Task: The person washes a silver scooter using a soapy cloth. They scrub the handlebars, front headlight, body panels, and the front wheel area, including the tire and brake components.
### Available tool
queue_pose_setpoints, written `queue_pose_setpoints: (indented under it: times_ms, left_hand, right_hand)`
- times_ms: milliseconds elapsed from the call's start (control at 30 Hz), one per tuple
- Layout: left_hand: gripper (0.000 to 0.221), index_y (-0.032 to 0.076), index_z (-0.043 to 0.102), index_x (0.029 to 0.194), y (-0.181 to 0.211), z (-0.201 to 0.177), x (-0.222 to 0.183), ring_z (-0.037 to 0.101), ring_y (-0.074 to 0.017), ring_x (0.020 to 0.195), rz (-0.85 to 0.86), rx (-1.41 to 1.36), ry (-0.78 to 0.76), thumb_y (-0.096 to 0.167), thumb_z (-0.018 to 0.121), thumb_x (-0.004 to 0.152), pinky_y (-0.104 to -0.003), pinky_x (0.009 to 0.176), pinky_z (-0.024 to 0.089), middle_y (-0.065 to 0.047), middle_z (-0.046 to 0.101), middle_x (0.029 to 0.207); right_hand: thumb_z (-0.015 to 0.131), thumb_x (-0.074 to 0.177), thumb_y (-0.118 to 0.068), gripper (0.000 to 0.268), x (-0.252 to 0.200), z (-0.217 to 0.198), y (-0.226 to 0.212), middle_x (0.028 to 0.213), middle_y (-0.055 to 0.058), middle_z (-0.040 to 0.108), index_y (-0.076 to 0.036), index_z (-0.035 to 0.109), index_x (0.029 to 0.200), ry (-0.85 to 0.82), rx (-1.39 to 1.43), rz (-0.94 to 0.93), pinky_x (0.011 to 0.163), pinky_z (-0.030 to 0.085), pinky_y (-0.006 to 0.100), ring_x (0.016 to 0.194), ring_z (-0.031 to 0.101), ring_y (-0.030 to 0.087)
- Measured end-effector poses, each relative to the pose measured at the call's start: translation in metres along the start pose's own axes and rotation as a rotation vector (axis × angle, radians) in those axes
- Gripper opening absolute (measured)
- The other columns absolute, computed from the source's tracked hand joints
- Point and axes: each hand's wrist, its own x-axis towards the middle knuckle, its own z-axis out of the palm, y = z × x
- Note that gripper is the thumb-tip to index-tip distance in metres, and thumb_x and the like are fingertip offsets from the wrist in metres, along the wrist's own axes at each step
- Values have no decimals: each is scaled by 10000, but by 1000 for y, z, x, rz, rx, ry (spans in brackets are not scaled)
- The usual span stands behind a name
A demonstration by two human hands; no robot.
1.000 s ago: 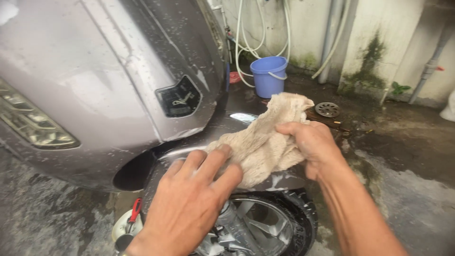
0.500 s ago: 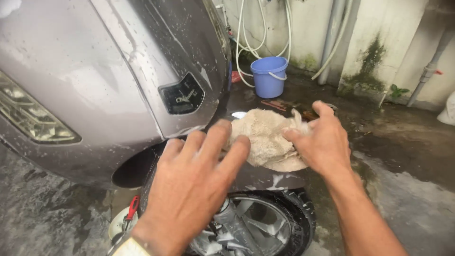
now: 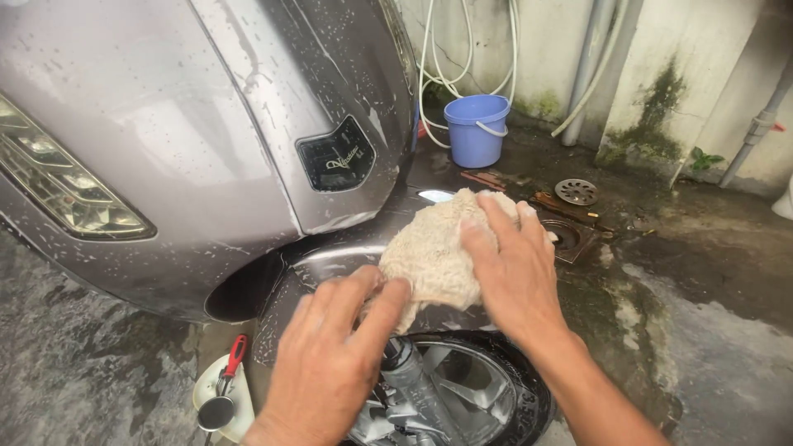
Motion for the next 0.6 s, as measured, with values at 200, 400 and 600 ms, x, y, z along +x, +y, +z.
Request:
queue_pose_setpoints:
  times_ms: [200, 400, 600]
  left_hand:
    - [336, 125, 597, 1002, -1, 13, -6, 487, -265, 761, -291, -71, 212, -40, 544, 714, -373, 578, 432, -101, 496, 988]
    - [320, -23, 533, 1087, 56, 45, -3, 546, -315, 799, -385, -185, 396, 42, 534, 774, -365, 617, 446, -213, 562, 1055]
    - [709, 281, 534, 1222, 91, 39, -7, 642, -206, 696, -896, -682, 143, 114, 485, 535, -298, 610, 528, 93, 476, 1331]
  right_hand:
    - [425, 669, -625, 883, -10, -1, -7, 1474, 99, -148, -329, 69, 1420, -252, -190, -97, 1025, -45, 549, 1357, -166, 266]
    - [551, 651, -520, 830, -17, 3, -16, 1406, 60, 206, -254, 267, 1384, -158, -143, -258, 1017, 124, 432, 1289, 166, 225]
    - [647, 572, -365, 849, -17, 12, -39, 1349, 2, 430, -278, 346, 1361, -145, -68, -127, 858, 449, 418, 1079, 528, 154]
